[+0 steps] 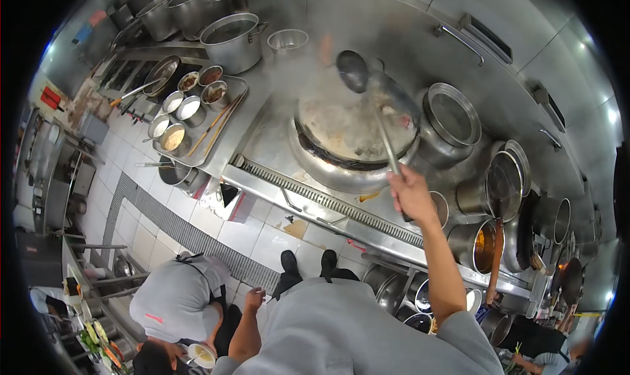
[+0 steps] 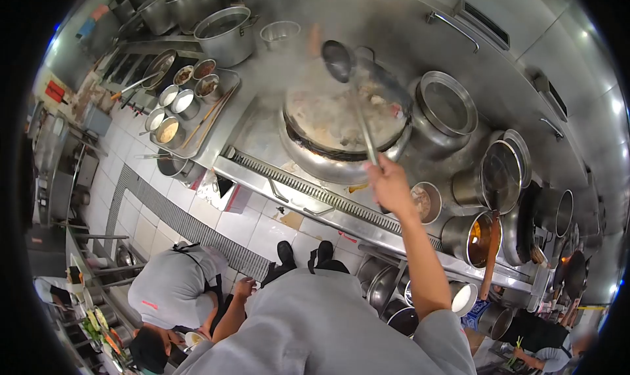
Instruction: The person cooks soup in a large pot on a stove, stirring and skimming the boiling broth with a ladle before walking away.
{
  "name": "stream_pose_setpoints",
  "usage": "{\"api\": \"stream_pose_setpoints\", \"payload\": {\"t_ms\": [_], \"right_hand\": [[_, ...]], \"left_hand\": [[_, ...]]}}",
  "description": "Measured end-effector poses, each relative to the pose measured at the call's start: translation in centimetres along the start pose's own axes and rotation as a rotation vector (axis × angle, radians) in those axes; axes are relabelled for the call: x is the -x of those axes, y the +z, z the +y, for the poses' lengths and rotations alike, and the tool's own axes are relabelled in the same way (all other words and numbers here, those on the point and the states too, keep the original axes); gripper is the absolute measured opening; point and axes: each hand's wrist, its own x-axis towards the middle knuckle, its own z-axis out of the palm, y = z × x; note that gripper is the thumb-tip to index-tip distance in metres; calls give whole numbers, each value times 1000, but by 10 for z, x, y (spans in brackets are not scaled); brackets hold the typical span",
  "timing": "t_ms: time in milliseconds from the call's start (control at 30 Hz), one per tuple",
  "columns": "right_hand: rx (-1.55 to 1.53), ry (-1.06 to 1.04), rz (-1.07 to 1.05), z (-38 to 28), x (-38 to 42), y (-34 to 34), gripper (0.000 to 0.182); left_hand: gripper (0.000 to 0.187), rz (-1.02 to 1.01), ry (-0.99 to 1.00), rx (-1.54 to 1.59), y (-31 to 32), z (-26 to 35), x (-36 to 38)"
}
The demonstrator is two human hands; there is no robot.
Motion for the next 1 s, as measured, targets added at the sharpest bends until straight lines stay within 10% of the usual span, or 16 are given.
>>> {"api": "stream_pose_setpoints", "payload": {"t_ms": [267,767,1000], "right_hand": [[491,-252,48,-6,-26,108,33],[153,-8,-26,14,53,109,43],[470,-75,83,34,25,138,47]], "left_hand": [[39,-42,242,-4,-1,38,-43],[41,-109,70,-157,-37,-21,-50],[34,-56,201,-117,-41,25,-54]]}}
